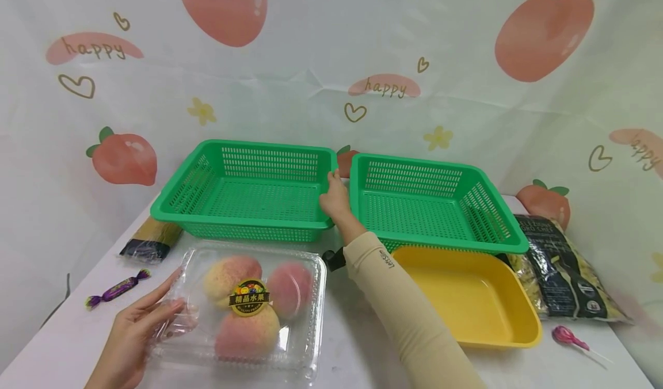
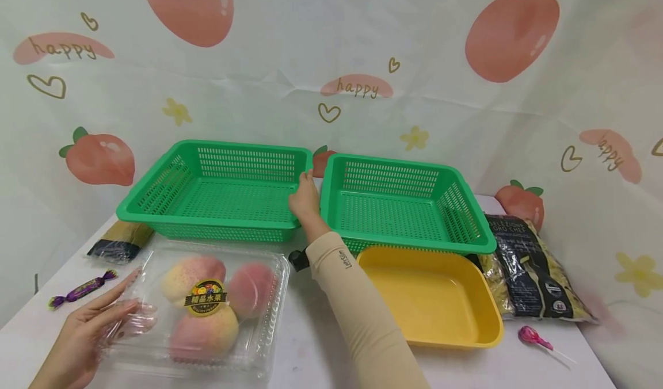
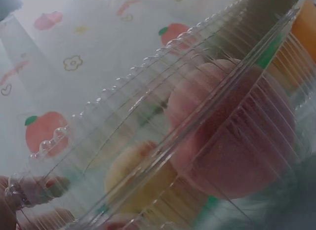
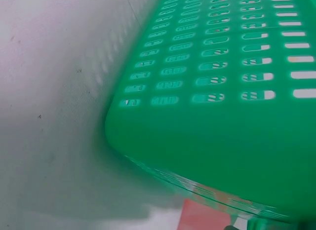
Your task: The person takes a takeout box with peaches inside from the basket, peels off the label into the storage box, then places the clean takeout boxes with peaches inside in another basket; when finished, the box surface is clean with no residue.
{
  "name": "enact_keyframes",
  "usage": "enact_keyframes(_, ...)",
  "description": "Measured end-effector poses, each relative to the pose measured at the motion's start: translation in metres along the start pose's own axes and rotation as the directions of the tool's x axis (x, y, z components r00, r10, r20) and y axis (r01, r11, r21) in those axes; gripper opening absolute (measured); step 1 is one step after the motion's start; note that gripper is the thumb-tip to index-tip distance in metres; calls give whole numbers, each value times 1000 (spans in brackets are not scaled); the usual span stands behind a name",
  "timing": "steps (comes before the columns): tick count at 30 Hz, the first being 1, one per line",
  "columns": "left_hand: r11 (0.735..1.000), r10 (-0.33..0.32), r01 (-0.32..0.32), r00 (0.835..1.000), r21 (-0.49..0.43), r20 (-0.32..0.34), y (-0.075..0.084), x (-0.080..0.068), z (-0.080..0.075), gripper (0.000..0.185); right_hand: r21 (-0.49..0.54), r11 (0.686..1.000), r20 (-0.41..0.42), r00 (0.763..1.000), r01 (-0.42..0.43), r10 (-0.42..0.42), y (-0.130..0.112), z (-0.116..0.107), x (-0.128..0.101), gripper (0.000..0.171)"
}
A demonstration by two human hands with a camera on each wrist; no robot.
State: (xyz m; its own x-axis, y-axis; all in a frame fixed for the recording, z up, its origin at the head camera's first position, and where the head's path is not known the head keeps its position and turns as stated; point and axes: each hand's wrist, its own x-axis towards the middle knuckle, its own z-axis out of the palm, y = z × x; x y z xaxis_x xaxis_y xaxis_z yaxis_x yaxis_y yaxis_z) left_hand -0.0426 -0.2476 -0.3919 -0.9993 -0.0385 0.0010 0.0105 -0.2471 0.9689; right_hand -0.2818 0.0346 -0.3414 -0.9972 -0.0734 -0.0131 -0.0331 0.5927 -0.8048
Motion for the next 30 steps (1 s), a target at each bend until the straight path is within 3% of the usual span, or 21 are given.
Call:
enact_keyframes(7, 998, -37, 38, 999, 56, -21, -7, 1, 6, 48, -18, 1000, 3, 1000, -2, 2, -2, -2, 2, 64)
enact_keyframes(13, 966, -99, 115, 992, 233, -79, -7, 3, 11, 44, -24, 1000, 6, 1000, -10, 10, -2, -1, 1, 64)
enact_keyframes(18, 930, -91, 99, 995, 355, -37, -6, 3, 8, 43, -21, 1000, 7, 1000, -3, 3, -2, -1, 0, 64)
enact_keyframes(24, 867, -188, 147, 981, 476, 39, -1, 0, 2, 47, -36, 999, 25, 1000, 14, -13, -3, -3, -1, 63)
enact_keyframes(30, 862, -256, 150, 953, 484, 161, 2, 3, -1, 51, -152, 988, 110, 994, 36, -19, -8, -8, -4, 62)
